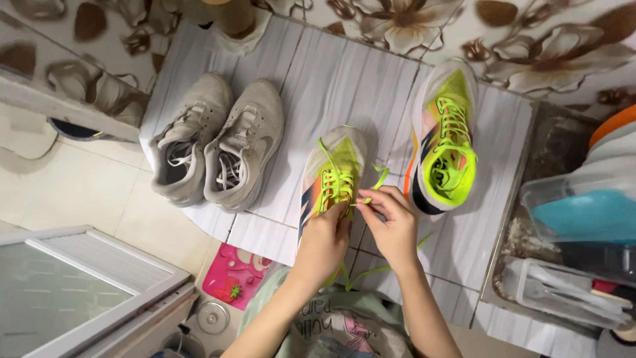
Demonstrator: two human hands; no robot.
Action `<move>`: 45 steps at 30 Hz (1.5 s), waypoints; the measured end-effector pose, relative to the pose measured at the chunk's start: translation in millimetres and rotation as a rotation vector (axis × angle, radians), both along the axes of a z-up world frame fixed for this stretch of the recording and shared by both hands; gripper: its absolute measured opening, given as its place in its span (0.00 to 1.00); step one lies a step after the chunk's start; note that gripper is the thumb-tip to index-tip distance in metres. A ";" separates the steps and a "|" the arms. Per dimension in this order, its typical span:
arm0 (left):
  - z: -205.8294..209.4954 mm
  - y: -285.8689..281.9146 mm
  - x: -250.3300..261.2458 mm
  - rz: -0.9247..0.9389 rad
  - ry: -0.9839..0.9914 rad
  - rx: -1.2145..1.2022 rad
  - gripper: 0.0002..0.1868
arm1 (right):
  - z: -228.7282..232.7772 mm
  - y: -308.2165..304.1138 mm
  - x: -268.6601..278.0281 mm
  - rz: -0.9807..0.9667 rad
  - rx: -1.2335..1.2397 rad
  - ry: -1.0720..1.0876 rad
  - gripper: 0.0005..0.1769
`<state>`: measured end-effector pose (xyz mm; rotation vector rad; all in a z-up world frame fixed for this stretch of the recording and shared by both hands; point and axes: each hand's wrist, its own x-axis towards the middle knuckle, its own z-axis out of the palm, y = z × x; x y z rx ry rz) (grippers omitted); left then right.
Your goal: The person repeatedly threads a neon green shoelace through the eyelets of a single neon green and white sneaker, then ties and unties the laces multiple times. A pair of white sneakers and the matching sneaker remain on the tiled surface nearby.
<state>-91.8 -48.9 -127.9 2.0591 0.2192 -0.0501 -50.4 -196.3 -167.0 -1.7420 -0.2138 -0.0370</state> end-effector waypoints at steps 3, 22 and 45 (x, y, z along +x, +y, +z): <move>-2.1 -0.3 1.7 0.005 0.003 -0.001 0.15 | -5.4 -2.2 0.2 0.004 0.040 0.027 0.14; -19.7 4.4 21.3 -0.270 -0.108 0.550 0.07 | -22.7 -11.6 -15.0 0.031 0.113 0.207 0.26; 30.7 67.5 -20.1 -0.373 -0.138 0.396 0.06 | -24.6 -2.8 -44.5 -0.006 0.050 0.453 0.13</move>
